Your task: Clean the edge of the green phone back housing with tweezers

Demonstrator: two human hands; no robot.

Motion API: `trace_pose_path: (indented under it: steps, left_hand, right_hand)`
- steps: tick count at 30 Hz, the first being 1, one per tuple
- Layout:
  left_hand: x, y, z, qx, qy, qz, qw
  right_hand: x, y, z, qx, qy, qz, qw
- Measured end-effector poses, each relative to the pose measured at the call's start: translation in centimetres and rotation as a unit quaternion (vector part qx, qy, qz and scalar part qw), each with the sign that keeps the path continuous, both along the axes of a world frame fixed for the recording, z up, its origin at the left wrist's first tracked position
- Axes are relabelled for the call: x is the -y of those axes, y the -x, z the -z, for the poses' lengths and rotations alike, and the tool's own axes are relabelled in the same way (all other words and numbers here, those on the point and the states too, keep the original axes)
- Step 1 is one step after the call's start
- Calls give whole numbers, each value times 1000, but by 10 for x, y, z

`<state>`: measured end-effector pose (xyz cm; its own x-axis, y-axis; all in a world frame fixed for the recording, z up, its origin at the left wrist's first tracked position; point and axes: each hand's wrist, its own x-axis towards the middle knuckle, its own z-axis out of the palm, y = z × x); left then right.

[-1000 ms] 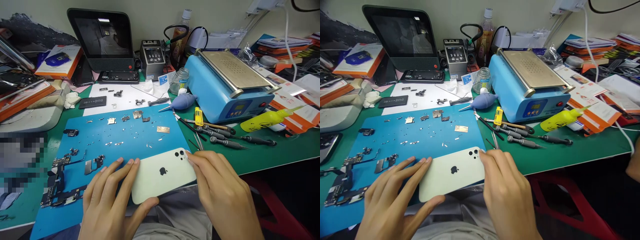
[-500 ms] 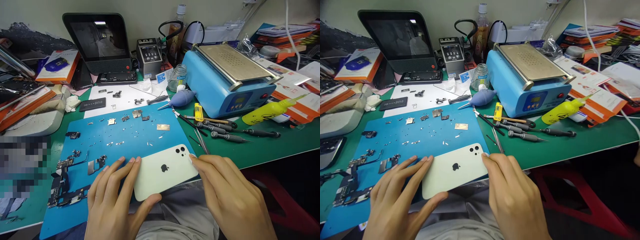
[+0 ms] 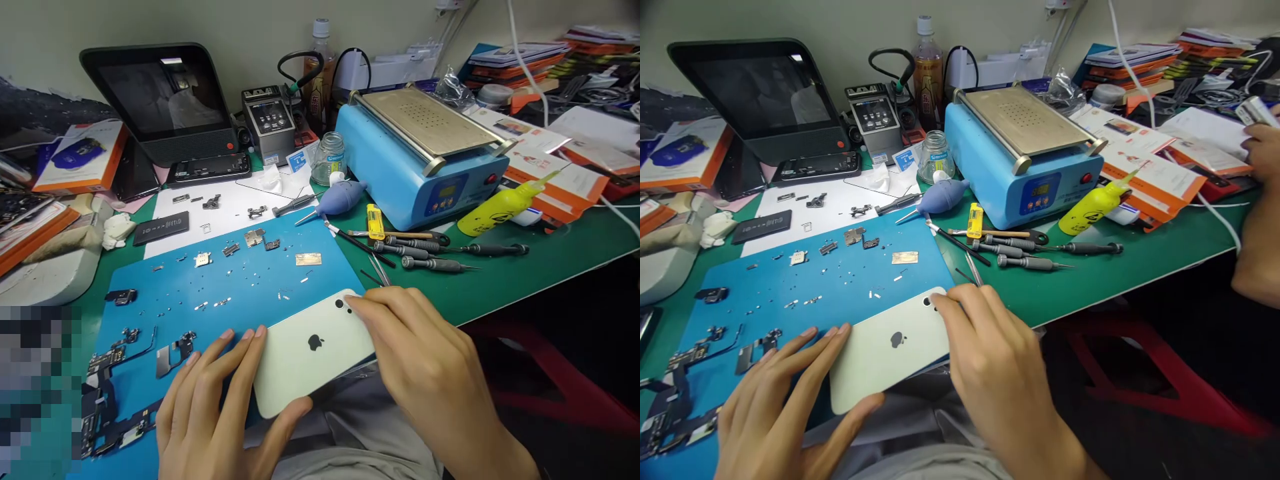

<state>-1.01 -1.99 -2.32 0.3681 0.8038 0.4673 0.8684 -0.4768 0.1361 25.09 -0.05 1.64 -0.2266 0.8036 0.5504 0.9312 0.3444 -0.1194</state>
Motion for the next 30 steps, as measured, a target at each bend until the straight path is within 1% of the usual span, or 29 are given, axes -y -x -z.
trace_pose_path:
  steps: [3,6,9,13,18,23,28,30]
  left_hand:
    - [0,1,1,1,6,0,1000]
    - [2,1,1,0,17,-7,1000]
    - [6,1,2,2,35,-26,999]
    - [8,2,3,-1,49,-40,998]
    - [6,3,1,-13,34,-18,999]
    - [4,2,1,-12,39,-21,999]
    - [4,1,1,-15,11,-17,1000]
    - [4,1,2,-13,5,-18,1000]
  right_hand:
    - [-6,5,-1,41,0,-29,999]
    - [-4,4,-6,90,-17,-62,994]
    - [-1,1,-9,114,-23,-81,990]
    - [-3,-1,-8,109,-20,-82,990]
    - [-8,-2,-6,92,-10,-87,992]
    - [-3,-7,-5,105,-5,-86,991]
    - [0,-16,-5,88,-13,-58,994]
    - [-2,-16,-6,95,-7,-65,993]
